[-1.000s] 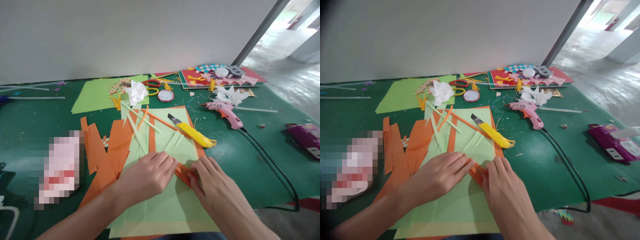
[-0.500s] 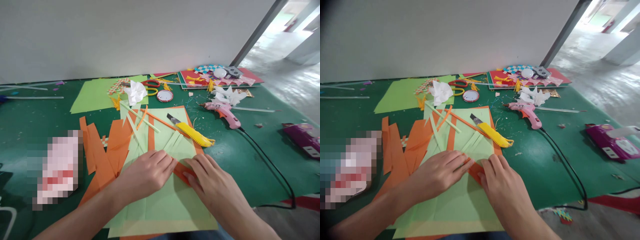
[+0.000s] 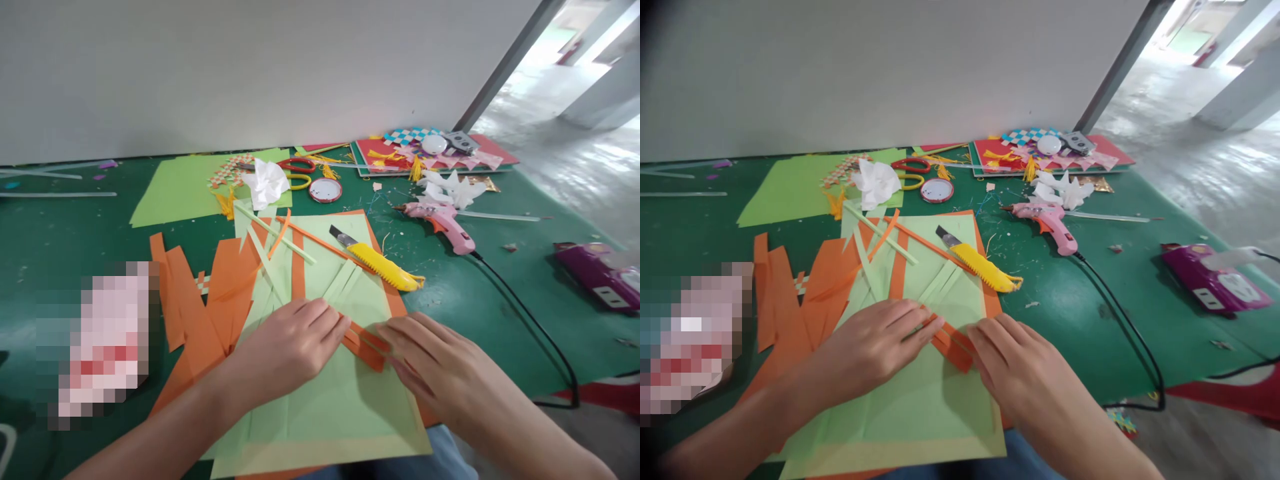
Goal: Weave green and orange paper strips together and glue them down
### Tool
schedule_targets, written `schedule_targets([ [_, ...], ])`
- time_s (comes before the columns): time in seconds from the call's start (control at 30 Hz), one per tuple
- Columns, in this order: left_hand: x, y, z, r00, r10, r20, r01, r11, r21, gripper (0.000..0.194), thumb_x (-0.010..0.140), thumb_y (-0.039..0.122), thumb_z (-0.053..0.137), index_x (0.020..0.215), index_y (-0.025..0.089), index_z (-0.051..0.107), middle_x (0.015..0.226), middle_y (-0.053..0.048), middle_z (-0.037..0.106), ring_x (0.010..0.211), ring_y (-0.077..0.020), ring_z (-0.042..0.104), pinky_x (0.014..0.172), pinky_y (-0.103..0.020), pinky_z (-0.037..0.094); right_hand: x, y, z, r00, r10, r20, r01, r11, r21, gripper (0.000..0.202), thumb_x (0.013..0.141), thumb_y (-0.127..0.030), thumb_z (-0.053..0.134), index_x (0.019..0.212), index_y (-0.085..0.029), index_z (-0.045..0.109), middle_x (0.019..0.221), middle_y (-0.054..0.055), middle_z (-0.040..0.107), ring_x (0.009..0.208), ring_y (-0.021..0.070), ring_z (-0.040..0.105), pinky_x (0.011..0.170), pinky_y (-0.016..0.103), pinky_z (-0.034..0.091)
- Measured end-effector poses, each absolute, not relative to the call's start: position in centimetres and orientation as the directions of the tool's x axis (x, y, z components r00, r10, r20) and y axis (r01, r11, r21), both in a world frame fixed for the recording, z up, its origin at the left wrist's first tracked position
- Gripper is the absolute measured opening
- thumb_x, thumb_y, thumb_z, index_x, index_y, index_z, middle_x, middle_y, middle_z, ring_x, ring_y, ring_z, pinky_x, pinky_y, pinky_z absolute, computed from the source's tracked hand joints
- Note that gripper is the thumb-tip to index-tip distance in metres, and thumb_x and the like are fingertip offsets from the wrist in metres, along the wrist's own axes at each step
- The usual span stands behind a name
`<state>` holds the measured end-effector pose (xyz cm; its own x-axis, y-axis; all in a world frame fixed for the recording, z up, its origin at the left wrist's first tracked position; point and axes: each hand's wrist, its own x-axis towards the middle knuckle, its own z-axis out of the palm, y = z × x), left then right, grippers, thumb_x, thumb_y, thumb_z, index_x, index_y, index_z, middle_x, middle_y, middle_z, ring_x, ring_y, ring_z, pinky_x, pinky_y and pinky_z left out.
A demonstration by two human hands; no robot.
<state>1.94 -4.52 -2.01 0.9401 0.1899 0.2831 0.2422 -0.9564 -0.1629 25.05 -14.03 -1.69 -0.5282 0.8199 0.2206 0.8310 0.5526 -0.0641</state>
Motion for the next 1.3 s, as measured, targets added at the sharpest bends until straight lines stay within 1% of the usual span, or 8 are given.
schedule_targets([
  [0.2, 1.9, -4.5, -2.1, 0.936, 0.189, 0.296, 0.247, -0.954, -0.170, 0.025, 0.095, 0.010, 0.045, 0.114, 0.009, 0.062, 0.092, -0.009, 0.068, 0.088, -0.0229, 0.062, 0.071, -0.036, 0.052, 25.4, -13.7, -1.6, -0.619, 0.745, 0.248, 0.777, 0.627, 0.052, 0.026, 0.093, -0.009, 0.044, 0.110, -0.006, 0.064, 0.098, 0.014, 0.070, 0.085, 0.0241, 0.064, 0.068, 0.039, 0.054],
  [0.43, 1.9, -4.6, -2.0, 0.935, 0.197, 0.295, 0.257, -0.949, -0.182, 0.022, 0.095, 0.010, 0.046, 0.111, 0.011, 0.062, 0.090, -0.008, 0.067, 0.088, -0.0219, 0.062, 0.071, -0.035, 0.051, 24.9, -13.0, -2.4, -0.566, 0.742, 0.361, 0.801, 0.598, 0.026, 0.027, 0.093, -0.009, 0.048, 0.116, -0.005, 0.062, 0.085, 0.010, 0.070, 0.079, 0.0199, 0.065, 0.067, 0.034, 0.053],
  [0.53, 1.9, -4.6, -2.2, 0.934, 0.197, 0.297, 0.259, -0.948, -0.185, 0.021, 0.095, 0.011, 0.047, 0.110, 0.012, 0.062, 0.091, -0.008, 0.066, 0.087, -0.0214, 0.061, 0.072, -0.035, 0.051, 24.5, -12.6, -3.1, -0.483, 0.781, 0.396, 0.825, 0.557, -0.092, 0.026, 0.093, -0.011, 0.049, 0.116, -0.008, 0.062, 0.081, 0.008, 0.069, 0.074, 0.0177, 0.064, 0.063, 0.031, 0.052],
  [0.67, 1.9, -4.6, -2.4, 0.938, 0.199, 0.283, 0.255, -0.951, -0.175, 0.021, 0.094, 0.013, 0.049, 0.111, 0.011, 0.062, 0.091, -0.008, 0.066, 0.086, -0.0221, 0.061, 0.072, -0.035, 0.051, 23.8, -12.3, -3.4, -0.321, 0.855, 0.407, 0.792, 0.479, -0.379, 0.024, 0.093, -0.012, 0.048, 0.111, -0.013, 0.064, 0.079, 0.004, 0.069, 0.069, 0.0143, 0.062, 0.063, 0.027, 0.051],
  [0.77, 1.8, -4.6, -2.4, 0.941, 0.201, 0.271, 0.253, -0.952, -0.172, 0.022, 0.095, 0.014, 0.048, 0.112, 0.010, 0.061, 0.090, -0.008, 0.065, 0.086, -0.0220, 0.060, 0.071, -0.035, 0.051, 23.3, -12.3, -2.8, -0.182, 0.951, 0.252, 0.723, 0.303, -0.621, 0.024, 0.093, -0.018, 0.050, 0.112, -0.018, 0.065, 0.073, 0.000, 0.068, 0.058, 0.0105, 0.059, 0.058, 0.022, 0.049],
  [0.87, 1.9, -4.6, -2.4, 0.941, 0.200, 0.272, 0.253, -0.951, -0.178, 0.023, 0.095, 0.014, 0.047, 0.114, 0.010, 0.060, 0.088, -0.007, 0.063, 0.084, -0.0214, 0.059, 0.069, -0.035, 0.050, 22.9, -12.3, -2.0, -0.088, 0.996, 0.033, 0.635, 0.082, -0.768, 0.026, 0.095, -0.026, 0.046, 0.111, -0.021, 0.066, 0.062, -0.004, 0.065, 0.047, 0.0092, 0.053, 0.048, 0.019, 0.045],
  [1.0, 2.0, -4.7, -2.2, 0.940, 0.206, 0.270, 0.264, -0.944, -0.199, 0.023, 0.095, 0.013, 0.048, 0.114, 0.009, 0.059, 0.084, -0.007, 0.062, 0.080, -0.0208, 0.058, 0.066, -0.034, 0.050, 22.3, -12.1, -1.9, 0.002, 1.000, -0.024, 0.567, -0.021, -0.823, 0.025, 0.088, -0.030, 0.056, 0.106, -0.019, 0.069, 0.064, -0.002, 0.068, 0.048, 0.0096, 0.055, 0.046, 0.019, 0.045],
  [1.3, 1.7, -5.4, -1.9, 0.917, 0.207, 0.341, 0.303, -0.917, -0.258, 0.022, 0.092, 0.008, 0.049, 0.110, 0.005, 0.061, 0.082, -0.009, 0.068, 0.079, -0.0217, 0.064, 0.060, -0.032, 0.052, 22.3, -11.9, -3.0, 0.060, 0.997, 0.038, 0.588, -0.005, -0.809, 0.024, 0.084, -0.018, 0.057, 0.103, -0.020, 0.071, 0.071, -0.001, 0.073, 0.054, 0.0101, 0.062, 0.053, 0.019, 0.051],
])
